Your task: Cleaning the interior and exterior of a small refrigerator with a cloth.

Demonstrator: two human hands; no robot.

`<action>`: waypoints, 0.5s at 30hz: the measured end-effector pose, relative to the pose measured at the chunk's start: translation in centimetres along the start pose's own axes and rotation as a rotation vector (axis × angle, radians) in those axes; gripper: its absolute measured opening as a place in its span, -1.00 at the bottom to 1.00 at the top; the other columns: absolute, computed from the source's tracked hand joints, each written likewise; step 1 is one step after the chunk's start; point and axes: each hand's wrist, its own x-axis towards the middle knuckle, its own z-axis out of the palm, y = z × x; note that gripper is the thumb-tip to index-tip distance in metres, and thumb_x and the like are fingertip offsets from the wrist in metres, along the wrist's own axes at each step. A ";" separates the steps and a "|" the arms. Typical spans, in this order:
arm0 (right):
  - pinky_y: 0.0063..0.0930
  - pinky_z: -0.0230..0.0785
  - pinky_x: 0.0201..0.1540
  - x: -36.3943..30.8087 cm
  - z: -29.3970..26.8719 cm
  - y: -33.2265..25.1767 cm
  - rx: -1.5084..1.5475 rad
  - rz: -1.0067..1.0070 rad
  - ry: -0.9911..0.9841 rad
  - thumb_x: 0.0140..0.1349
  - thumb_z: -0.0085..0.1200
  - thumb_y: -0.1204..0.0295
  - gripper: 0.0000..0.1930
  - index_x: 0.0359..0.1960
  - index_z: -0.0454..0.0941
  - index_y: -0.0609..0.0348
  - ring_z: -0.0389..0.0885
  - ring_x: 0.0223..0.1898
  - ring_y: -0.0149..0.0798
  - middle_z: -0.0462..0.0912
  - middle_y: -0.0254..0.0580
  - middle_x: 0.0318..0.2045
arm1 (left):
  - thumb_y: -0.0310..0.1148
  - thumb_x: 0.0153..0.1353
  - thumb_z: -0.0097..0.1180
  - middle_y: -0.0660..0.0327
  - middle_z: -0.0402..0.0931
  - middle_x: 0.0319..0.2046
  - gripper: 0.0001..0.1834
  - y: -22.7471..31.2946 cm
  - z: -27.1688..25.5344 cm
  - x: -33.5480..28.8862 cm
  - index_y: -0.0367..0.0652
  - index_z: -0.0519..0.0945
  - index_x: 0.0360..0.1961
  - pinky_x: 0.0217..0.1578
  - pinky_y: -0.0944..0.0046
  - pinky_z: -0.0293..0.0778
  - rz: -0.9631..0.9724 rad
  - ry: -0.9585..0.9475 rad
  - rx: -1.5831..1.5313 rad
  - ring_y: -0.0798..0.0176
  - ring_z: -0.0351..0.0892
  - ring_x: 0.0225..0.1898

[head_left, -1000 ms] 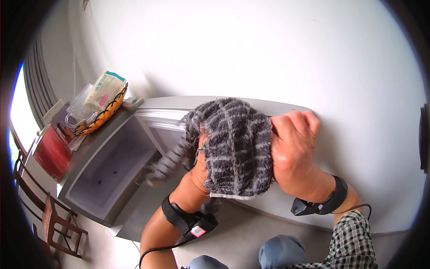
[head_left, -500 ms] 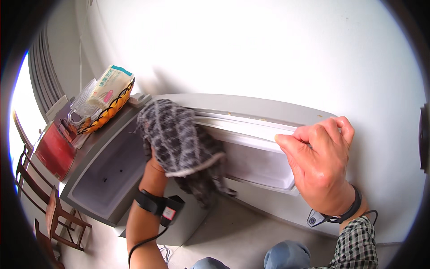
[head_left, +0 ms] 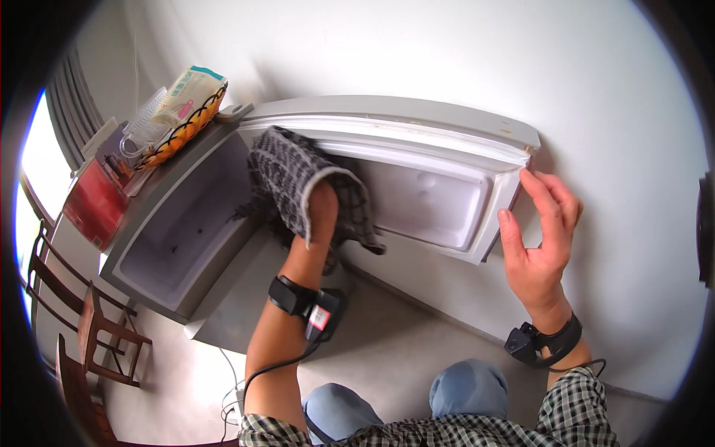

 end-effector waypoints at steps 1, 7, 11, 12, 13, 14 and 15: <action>-0.43 0.14 -0.18 -0.2 -0.6 0.4 -0.018 -0.010 0.001 -0.18 0.07 0.59 -0.63 -0.22 0.43 0.19 0.28 -0.25 -0.20 0.37 -0.14 -0.27 | -0.05 0.20 -0.41 0.14 0.18 0.03 -0.50 1.2 0.5 -1.1 -0.14 0.17 0.06 0.08 0.12 0.07 0.021 -0.021 -0.071 0.18 0.17 0.05; -0.45 0.13 -0.20 -0.3 -1.7 0.6 -0.008 -0.020 -0.058 -0.19 0.09 0.58 -0.66 -0.25 0.45 0.17 0.28 -0.27 -0.20 0.37 -0.17 -0.28 | -0.28 0.19 -0.26 0.14 0.19 0.01 -0.60 3.2 -1.2 -2.8 -0.14 0.17 0.06 0.03 0.20 0.17 -0.428 -0.171 -2.214 0.19 0.21 0.02; -0.45 0.13 -0.22 -0.5 -1.7 1.0 0.009 -0.019 -0.073 -0.19 0.10 0.57 -0.72 -0.33 0.49 0.11 0.29 -0.29 -0.22 0.37 -0.18 -0.31 | -0.29 0.18 -0.25 0.14 0.20 0.01 -0.60 4.8 -2.7 -1.3 -0.14 0.17 0.06 0.04 0.21 0.15 -0.366 -0.354 -1.821 0.19 0.21 0.01; -0.45 0.13 -0.22 -0.5 -1.8 1.2 0.012 -0.024 -0.067 -0.19 0.10 0.57 -0.72 -0.33 0.49 0.11 0.29 -0.30 -0.22 0.37 -0.18 -0.31 | -0.29 0.18 -0.24 0.14 0.20 0.01 -0.60 5.3 -2.9 -0.9 -0.14 0.17 0.06 0.04 0.21 0.15 -0.313 -0.380 -1.676 0.19 0.21 0.01; -0.44 0.13 -0.22 -0.5 -1.8 1.4 0.015 -0.029 -0.062 -0.19 0.10 0.56 -0.72 -0.34 0.49 0.11 0.30 -0.31 -0.22 0.38 -0.18 -0.31 | -0.30 0.18 -0.24 0.15 0.20 0.01 -0.60 5.8 -3.1 -0.4 -0.14 0.18 0.06 0.04 0.21 0.15 -0.259 -0.402 -1.541 0.20 0.21 0.01; -0.44 0.13 -0.22 -0.6 -1.7 1.5 0.011 -0.027 -0.059 -0.19 0.10 0.56 -0.72 -0.34 0.49 0.11 0.30 -0.31 -0.22 0.38 -0.18 -0.31 | -0.30 0.18 -0.24 0.15 0.20 0.01 -0.60 6.1 -3.7 -0.1 -0.14 0.18 0.06 0.04 0.22 0.15 -0.204 -0.420 -1.401 0.20 0.21 0.01; -0.44 0.13 -0.23 -0.6 -1.6 1.6 0.023 -0.026 -0.061 -0.20 0.11 0.56 -0.73 -0.35 0.49 0.11 0.30 -0.31 -0.21 0.38 -0.18 -0.32 | -0.30 0.18 -0.23 0.15 0.21 0.01 -0.60 6.3 -4.0 0.2 -0.13 0.18 0.06 0.04 0.22 0.14 -0.150 -0.431 -1.273 0.20 0.21 0.01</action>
